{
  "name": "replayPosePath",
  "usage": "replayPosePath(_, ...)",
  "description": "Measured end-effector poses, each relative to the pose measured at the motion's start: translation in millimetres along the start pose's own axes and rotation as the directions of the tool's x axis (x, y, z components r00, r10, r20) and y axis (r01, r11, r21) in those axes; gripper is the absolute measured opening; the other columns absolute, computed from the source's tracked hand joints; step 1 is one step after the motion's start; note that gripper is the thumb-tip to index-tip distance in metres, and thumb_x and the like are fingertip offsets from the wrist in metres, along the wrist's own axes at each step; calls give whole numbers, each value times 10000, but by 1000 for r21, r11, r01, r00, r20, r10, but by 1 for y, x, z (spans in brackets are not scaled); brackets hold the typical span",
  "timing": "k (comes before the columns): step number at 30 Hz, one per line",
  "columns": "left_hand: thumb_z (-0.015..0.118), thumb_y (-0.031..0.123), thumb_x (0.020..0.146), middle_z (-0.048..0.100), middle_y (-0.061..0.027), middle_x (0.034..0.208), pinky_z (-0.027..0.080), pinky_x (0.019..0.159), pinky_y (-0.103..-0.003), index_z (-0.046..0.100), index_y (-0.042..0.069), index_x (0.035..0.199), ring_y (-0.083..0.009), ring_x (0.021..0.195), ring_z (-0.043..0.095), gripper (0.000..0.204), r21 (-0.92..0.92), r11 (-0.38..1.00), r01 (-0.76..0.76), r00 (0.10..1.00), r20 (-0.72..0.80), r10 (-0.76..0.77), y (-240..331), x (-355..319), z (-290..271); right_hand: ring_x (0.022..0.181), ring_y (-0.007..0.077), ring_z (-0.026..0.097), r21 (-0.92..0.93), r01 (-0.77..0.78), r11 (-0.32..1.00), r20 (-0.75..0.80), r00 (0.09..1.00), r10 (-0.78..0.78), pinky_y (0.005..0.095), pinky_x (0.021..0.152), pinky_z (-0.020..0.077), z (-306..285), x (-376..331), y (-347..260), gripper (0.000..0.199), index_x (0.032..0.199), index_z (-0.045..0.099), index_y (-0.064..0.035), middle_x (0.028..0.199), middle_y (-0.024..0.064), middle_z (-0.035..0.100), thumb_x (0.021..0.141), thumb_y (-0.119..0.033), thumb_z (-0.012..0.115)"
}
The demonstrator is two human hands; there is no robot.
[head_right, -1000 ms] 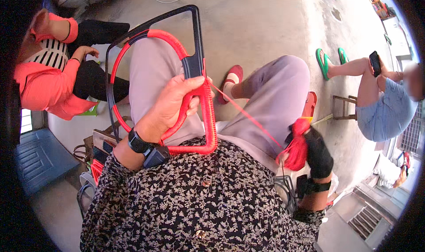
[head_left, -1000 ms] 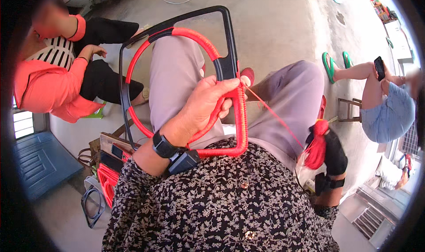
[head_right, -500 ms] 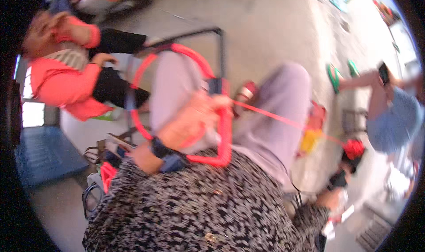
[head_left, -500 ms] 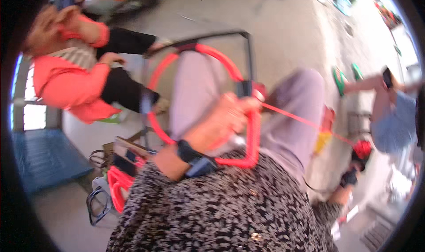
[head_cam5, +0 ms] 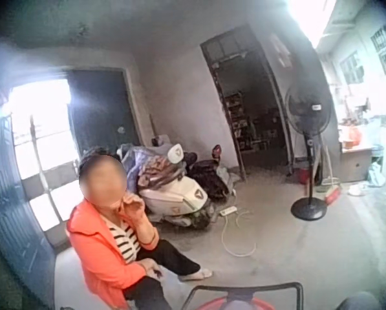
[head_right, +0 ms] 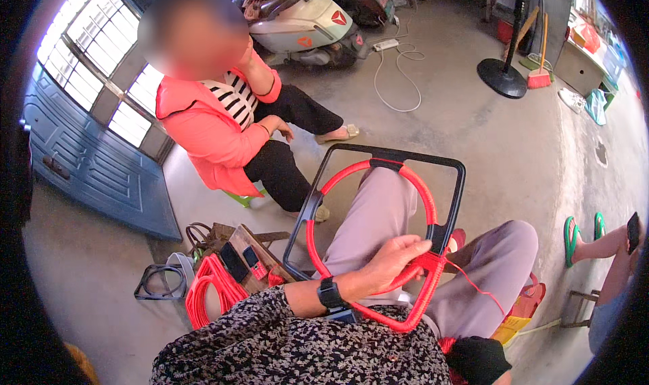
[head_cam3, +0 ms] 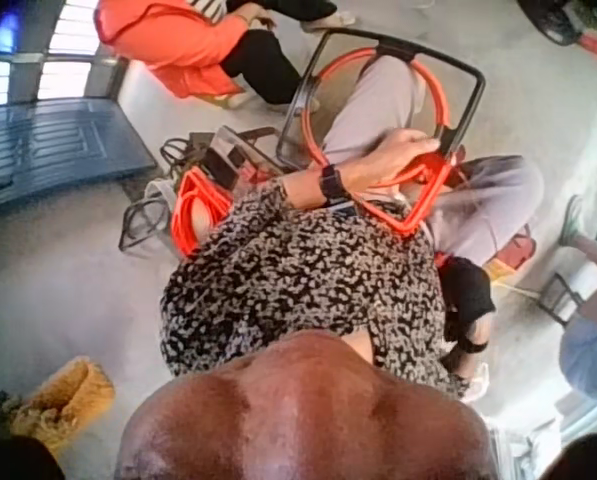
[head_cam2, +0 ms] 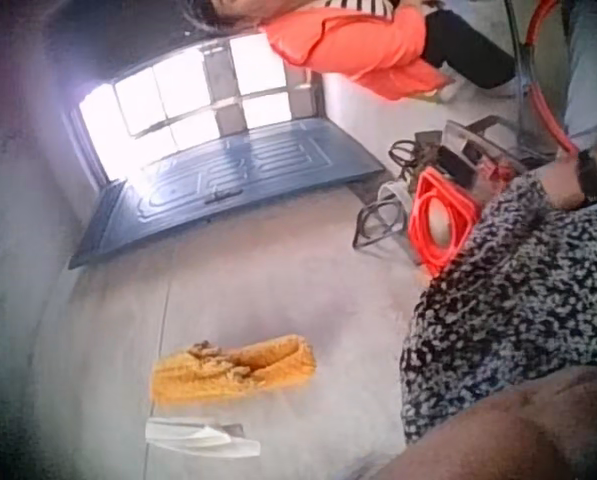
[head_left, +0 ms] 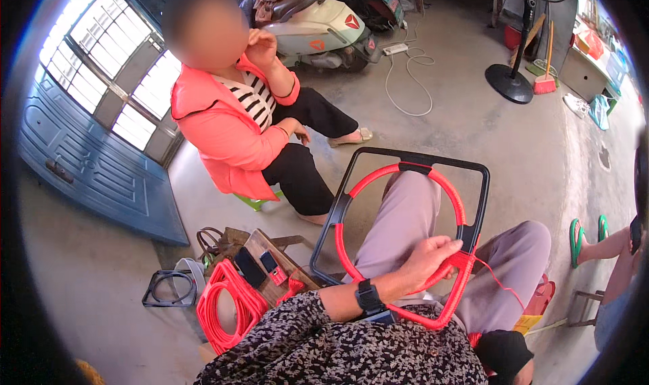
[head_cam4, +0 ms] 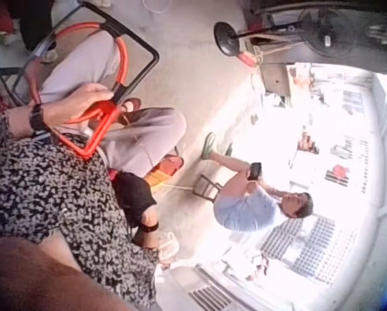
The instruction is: Weaving red rope around a black square frame.
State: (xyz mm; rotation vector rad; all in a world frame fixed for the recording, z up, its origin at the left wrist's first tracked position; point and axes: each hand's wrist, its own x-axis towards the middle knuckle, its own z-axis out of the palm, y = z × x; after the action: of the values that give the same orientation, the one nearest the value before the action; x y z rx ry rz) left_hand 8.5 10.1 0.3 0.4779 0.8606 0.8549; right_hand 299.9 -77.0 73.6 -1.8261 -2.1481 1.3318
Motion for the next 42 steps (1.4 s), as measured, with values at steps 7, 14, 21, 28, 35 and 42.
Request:
replayPosePath(7,554,163,928,648,-61,781,498,471,-233,578,62,896,-108,572,598,109,-160,987,-2,999,-36,-4,-6,-1,-11,808,183,641,172,310,935,-276,926,-257,318,757,501,1,67,-31,212,985,647,-9,858,118,665,807,-124,660)
replayPosePath(14,564,175,925,640,-40,798,549,541,-283,585,73,922,-130,636,614,104,-86,996,-18,998,-61,12,-4,-1,-14,815,108,605,645,355,677,-289,933,-215,269,722,493,35,125,-40,278,1016,608,-23,918,56,650,774,-103,719)
replayPosePath(21,561,163,927,639,-53,797,549,539,-282,576,73,898,-131,625,611,95,-94,996,-5,999,-53,0,-5,0,-14,760,68,545,626,274,730,-203,961,-187,249,692,474,30,137,-44,229,948,595,-32,820,-7,591,776,-107,726)
replayPosePath(28,579,169,924,627,-39,755,537,539,-242,563,55,853,-94,594,599,136,-61,996,72,997,-30,-74,-1,-2,-21,724,66,530,666,199,719,-67,976,-208,243,656,460,30,140,-37,214,935,598,-25,785,-5,592,777,-98,724)
replayPosePath(35,556,161,935,643,-48,773,517,548,-230,564,43,866,-102,608,607,137,37,997,60,998,13,-61,-3,10,-15,660,95,559,536,243,809,-159,970,-186,257,635,476,33,137,-36,197,934,603,3,722,25,612,789,-81,706)
replayPosePath(42,536,127,908,650,-84,838,503,465,-247,566,15,942,-128,600,613,122,18,991,129,991,35,-130,7,24,-2,574,86,552,814,60,578,-224,950,218,243,512,452,12,158,-48,265,955,630,-5,721,37,630,883,-258,605)
